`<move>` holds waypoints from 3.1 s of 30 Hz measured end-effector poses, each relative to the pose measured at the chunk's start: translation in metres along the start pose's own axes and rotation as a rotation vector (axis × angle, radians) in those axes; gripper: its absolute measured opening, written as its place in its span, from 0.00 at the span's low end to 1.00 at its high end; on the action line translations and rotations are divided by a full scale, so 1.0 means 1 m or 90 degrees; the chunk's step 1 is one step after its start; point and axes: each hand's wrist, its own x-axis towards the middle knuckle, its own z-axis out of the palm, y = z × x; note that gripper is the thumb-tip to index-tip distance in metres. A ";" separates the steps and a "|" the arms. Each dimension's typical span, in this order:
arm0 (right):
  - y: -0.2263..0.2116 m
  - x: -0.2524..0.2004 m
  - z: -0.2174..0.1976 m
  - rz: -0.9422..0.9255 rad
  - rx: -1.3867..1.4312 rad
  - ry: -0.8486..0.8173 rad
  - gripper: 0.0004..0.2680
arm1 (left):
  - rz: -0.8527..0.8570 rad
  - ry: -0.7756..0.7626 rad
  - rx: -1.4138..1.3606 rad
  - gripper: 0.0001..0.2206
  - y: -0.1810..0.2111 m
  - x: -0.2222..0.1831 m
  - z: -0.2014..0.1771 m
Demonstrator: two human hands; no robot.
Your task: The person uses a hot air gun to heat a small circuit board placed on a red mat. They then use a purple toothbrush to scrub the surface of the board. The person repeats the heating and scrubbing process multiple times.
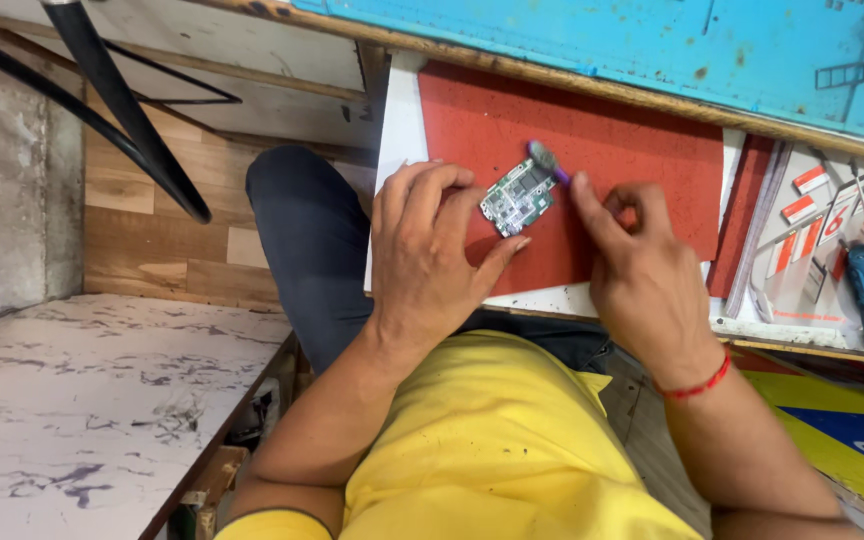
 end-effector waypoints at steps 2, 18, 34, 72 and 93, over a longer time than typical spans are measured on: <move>0.001 0.000 -0.003 -0.024 -0.018 -0.027 0.25 | -0.006 0.018 -0.003 0.24 0.000 -0.001 0.003; 0.007 0.003 -0.003 0.020 -0.016 -0.024 0.23 | -0.004 -0.006 -0.010 0.27 0.003 0.003 0.000; -0.003 0.010 0.000 0.000 0.005 -0.091 0.22 | -0.027 -0.024 -0.012 0.30 -0.002 0.000 0.011; 0.005 -0.005 -0.008 0.003 0.013 -0.039 0.24 | 0.033 -0.005 0.024 0.20 -0.002 -0.001 0.007; 0.012 -0.003 -0.018 -0.005 0.023 -0.104 0.22 | 0.009 0.000 -0.041 0.19 0.002 0.000 -0.002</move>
